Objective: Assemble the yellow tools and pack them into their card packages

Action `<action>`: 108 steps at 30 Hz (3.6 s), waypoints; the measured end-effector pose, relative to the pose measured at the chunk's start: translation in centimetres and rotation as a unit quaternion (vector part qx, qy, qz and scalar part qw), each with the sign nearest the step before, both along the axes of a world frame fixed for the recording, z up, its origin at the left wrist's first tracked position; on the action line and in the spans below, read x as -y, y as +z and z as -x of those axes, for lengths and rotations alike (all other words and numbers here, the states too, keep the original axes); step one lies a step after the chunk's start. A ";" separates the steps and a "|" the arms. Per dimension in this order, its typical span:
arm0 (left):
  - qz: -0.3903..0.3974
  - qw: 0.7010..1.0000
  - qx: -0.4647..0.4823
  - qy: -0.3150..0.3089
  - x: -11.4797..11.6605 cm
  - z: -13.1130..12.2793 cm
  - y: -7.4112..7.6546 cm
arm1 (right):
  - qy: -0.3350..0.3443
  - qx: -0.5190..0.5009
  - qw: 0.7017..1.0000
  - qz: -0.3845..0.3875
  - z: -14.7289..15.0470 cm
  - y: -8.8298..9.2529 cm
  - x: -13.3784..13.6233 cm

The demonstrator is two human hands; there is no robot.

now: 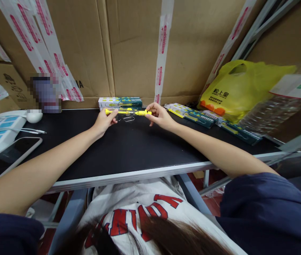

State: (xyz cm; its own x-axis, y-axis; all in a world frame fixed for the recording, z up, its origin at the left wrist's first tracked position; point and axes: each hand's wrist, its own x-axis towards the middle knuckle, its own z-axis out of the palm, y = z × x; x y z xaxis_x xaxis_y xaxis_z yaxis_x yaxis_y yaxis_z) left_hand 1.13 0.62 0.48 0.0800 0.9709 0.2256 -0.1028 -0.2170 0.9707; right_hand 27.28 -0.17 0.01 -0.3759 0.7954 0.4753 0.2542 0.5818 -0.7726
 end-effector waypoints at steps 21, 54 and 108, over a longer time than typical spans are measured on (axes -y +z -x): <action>-0.003 1.000 0.004 -0.021 -0.2 0.3 0.0 | -0.011 -0.004 0.996 -0.090 -0.2 -0.1 -0.4; 0.033 0.999 0.003 0.007 -0.5 0.1 0.0 | -0.013 0.188 0.980 0.058 -3.2 3.3 3.8; 0.008 0.999 0.010 -0.041 0.4 -0.2 0.3 | 0.005 0.029 0.998 -0.049 -1.1 1.3 2.1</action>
State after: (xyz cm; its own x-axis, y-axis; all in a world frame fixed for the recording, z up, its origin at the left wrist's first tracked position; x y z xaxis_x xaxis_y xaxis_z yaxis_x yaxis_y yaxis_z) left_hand 1.34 0.20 0.80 0.1550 0.9648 0.2125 -0.1388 -0.1918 0.9716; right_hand 28.36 -2.28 1.29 -0.4120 0.7421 0.5287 0.2905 0.6570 -0.6957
